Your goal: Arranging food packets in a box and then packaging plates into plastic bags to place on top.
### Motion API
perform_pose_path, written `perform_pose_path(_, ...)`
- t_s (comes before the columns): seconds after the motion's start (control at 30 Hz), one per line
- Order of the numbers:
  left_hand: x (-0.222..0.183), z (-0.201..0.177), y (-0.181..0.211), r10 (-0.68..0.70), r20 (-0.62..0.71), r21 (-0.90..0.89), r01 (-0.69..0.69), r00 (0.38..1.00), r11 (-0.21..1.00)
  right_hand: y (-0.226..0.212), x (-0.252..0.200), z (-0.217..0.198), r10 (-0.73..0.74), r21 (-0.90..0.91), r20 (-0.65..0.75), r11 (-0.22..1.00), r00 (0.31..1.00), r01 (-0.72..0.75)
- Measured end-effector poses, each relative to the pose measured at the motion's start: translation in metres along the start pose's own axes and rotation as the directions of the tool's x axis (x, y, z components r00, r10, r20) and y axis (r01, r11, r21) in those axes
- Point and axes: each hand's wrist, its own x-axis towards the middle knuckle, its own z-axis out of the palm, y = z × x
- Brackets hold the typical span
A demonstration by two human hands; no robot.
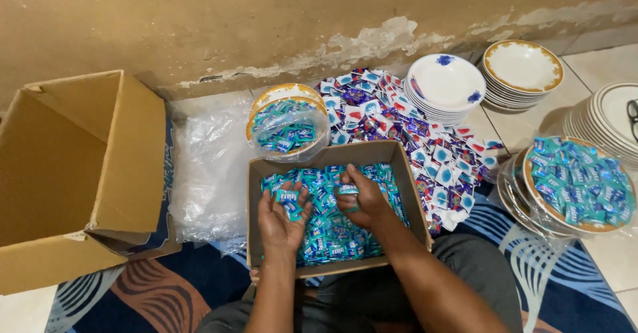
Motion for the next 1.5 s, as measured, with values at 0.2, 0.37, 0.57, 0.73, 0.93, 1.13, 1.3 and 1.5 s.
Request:
perform_pose_path(0.2,0.084,0.063,0.03,0.133,-0.189,0.072,-0.121,0.973,0.99,-0.005,0.074,0.066,0.005,-0.123,-0.287,0.991,0.958,-0.042)
perform_pose_path(0.37,0.109,0.111,0.04,0.179,-0.367,0.129,-0.14,0.913,0.982,-0.022,0.119,0.098,0.005,-0.211,-0.384,0.973,0.923,-0.093)
perform_pose_path(0.57,0.074,0.159,0.054,0.167,-0.355,-0.044,-0.195,0.92,0.98,-0.042,0.109,0.116,0.029,-0.053,-0.262,0.998,0.965,-0.044)
perform_pose_path(0.73,0.055,0.161,0.057,0.217,-0.277,-0.033,-0.235,0.936,0.971,-0.035,0.098,0.11,0.017,-0.108,-0.146,0.994,0.989,-0.033)
perform_pose_path(0.93,0.043,0.125,0.053,0.246,-0.282,0.296,-0.16,0.927,0.942,-0.023,0.106,0.082,-0.164,-0.939,0.344,-0.089,0.925,0.333)
perform_pose_path(1.13,0.024,0.109,0.048,0.414,-0.328,0.375,-0.285,0.849,0.882,-0.014,0.129,0.101,0.204,-0.842,0.228,-0.45,0.952,0.298)
perform_pose_path(1.3,0.0,0.118,0.053,0.358,-0.298,0.419,-0.215,0.885,0.882,-0.01,0.138,0.093,0.213,-0.595,0.291,-0.723,0.933,0.351)
perform_pose_path(1.5,-0.003,0.076,0.061,0.438,-0.158,0.593,-0.27,0.885,0.759,-0.017,0.056,0.09,-0.151,-0.773,0.588,-0.395,0.795,0.497)
